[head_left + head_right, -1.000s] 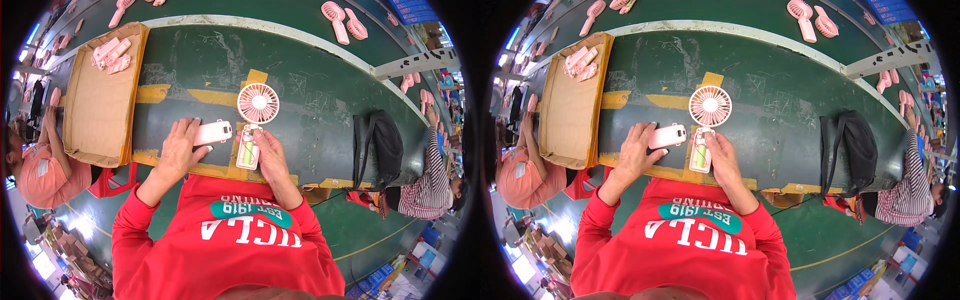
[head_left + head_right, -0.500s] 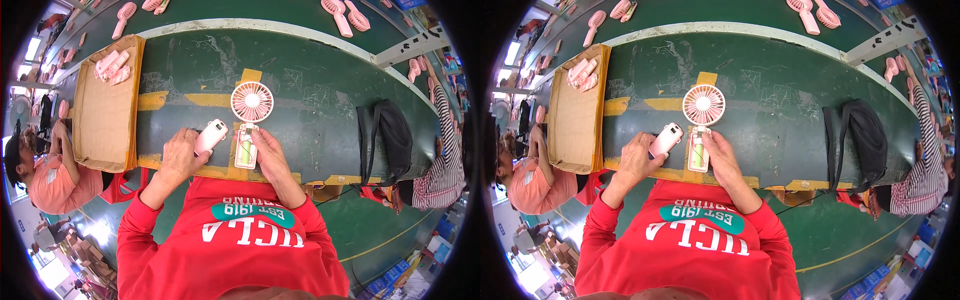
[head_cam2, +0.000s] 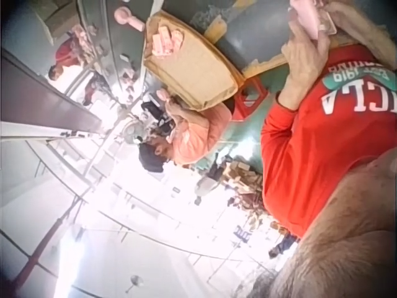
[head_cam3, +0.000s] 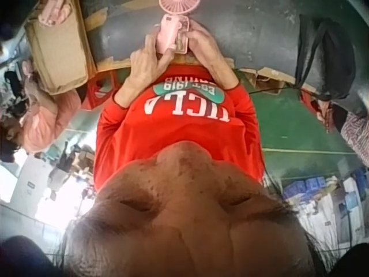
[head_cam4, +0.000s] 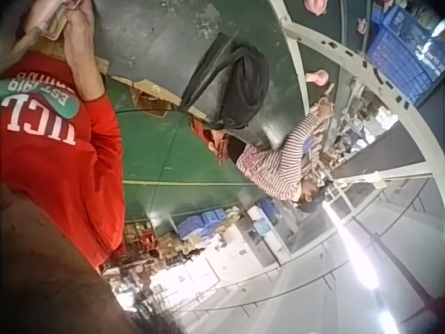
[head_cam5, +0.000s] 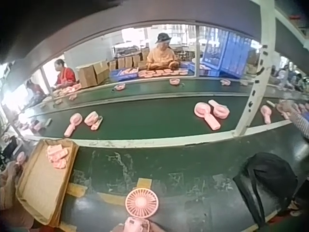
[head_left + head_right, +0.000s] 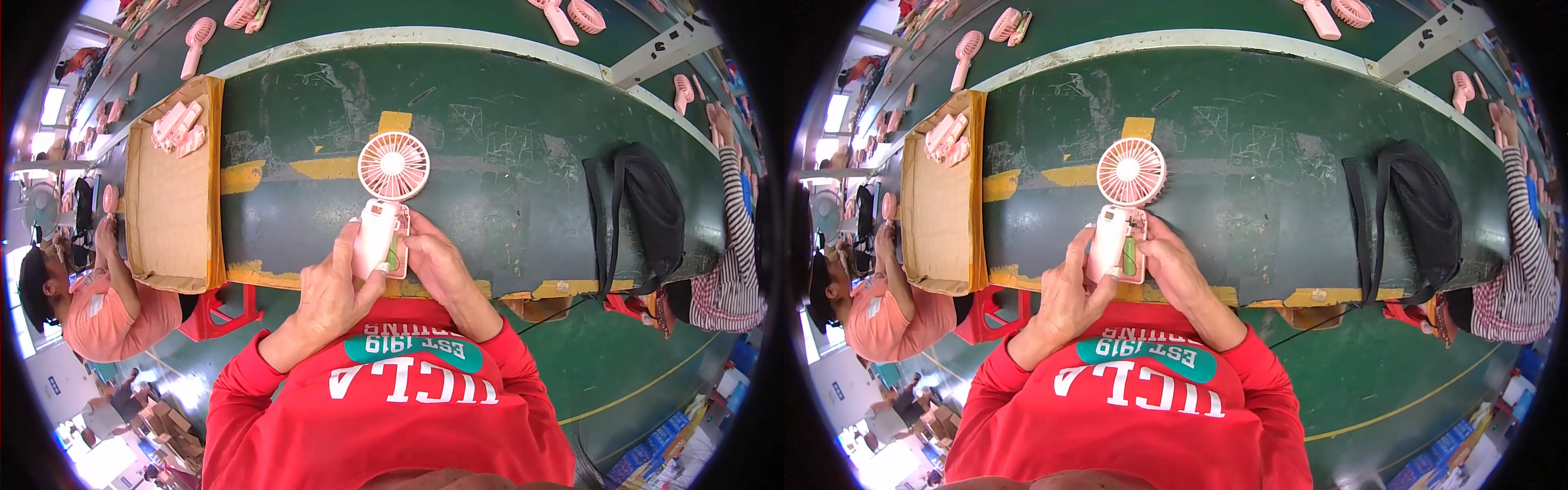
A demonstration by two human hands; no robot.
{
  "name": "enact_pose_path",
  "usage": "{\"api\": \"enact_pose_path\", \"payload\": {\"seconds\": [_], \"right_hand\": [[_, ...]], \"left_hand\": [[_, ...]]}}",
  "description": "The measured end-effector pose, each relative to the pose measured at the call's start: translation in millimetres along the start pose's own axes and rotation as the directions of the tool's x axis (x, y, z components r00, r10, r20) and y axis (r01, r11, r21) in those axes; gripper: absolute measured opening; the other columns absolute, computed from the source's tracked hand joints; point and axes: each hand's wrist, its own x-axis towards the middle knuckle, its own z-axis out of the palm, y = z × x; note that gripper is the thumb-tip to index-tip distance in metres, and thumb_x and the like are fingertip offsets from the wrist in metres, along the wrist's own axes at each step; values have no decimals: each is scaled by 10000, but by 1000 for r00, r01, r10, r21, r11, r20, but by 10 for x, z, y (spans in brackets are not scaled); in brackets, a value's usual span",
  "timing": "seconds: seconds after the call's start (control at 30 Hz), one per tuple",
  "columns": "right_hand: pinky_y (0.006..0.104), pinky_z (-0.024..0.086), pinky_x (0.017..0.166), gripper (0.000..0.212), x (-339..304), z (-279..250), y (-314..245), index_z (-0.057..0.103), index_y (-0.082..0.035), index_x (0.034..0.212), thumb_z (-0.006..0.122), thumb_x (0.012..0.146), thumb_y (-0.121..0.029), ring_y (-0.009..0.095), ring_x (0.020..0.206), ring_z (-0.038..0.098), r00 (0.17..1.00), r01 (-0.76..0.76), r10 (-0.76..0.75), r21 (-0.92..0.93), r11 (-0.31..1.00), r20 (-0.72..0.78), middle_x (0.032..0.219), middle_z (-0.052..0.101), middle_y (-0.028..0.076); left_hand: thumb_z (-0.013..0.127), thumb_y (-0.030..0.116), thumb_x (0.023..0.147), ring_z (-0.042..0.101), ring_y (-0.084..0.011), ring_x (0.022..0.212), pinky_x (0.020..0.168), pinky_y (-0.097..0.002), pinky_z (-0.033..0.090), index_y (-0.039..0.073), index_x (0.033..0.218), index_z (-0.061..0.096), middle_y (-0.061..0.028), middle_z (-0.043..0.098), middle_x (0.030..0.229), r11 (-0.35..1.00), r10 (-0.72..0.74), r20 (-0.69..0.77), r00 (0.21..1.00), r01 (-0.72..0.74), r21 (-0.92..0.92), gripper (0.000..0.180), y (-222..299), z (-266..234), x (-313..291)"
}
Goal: The person assembles handheld fans by arranging the internal wiring and circuit board inside the handle, snapping on the handle cover, testing the fan power, and placing the completed fans onto the conveyor belt.
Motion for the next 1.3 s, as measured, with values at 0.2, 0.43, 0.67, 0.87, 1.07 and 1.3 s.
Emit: {"api": "enact_pose_path", "payload": {"seconds": [0.2, 0.43, 0.67, 0.87, 1.07, 1.3], "right_hand": [[343, 347, 996, 557, -4, -27, 14, 309, 38, 1341, 427, 803, -47, 206, 1192, 436, 1000, -10, 10, -28, 1000, 23, 1295, 437, 117], [335, 312, 1022, 600, -28, 24, -7, 251, 36, 1373, 409, 800, -43, 206, 1232, 389, 999, -9, 10, -29, 1000, 54, 1334, 388, 114], [326, 300, 1027, 636, -25, 51, -32, 219, 26, 1390, 406, 787, -46, 192, 1239, 369, 997, -53, 60, -130, 990, 54, 1337, 372, 108], [310, 302, 1022, 656, -23, 35, -29, 208, 18, 1396, 400, 772, -35, 181, 1226, 378, 995, -38, 53, -174, 984, 84, 1327, 379, 103], [302, 309, 1016, 689, -16, -7, 7, 150, -6, 1422, 381, 773, -5, 172, 1207, 400, 992, -27, 58, -259, 965, 111, 1328, 386, 100], [278, 347, 981, 477, -40, 84, 81, 296, -5, 1371, 443, 934, -128, 137, 1162, 429, 997, 70, -76, -419, 905, 3, 1276, 446, 78]], "left_hand": [[624, 225, 762, 627, -310, 552, 474, -391, 489, -35, 1266, 348, -197, 625, 721, 992, 54, 27, 998, -57, 116, 630, 38, 69, 1], [619, 278, 781, 617, -309, 510, 433, -401, 475, -51, 1293, 344, -190, 627, 682, 973, 89, 38, 995, -95, 211, 668, 23, 129, 7], [622, 291, 779, 608, -311, 488, 420, -401, 468, -82, 1280, 367, -191, 619, 647, 964, 127, 35, 991, -132, 230, 674, 4, 150, 8], [663, 268, 741, 588, -256, 450, 447, -363, 471, -125, 1215, 433, -134, 589, 578, 959, 149, 42, 988, -155, 236, 656, -16, 154, 26], [646, 263, 751, 583, -301, 442, 395, -409, 451, -142, 1268, 351, -176, 594, 585, 958, 209, 56, 976, -216, 190, 719, -125, 217, 7], [669, 228, 729, 596, -288, 469, 411, -391, 463, -135, 1254, 369, -162, 601, 608, 945, 227, 73, 971, -238, 225, 705, -152, 237, -4]]}}
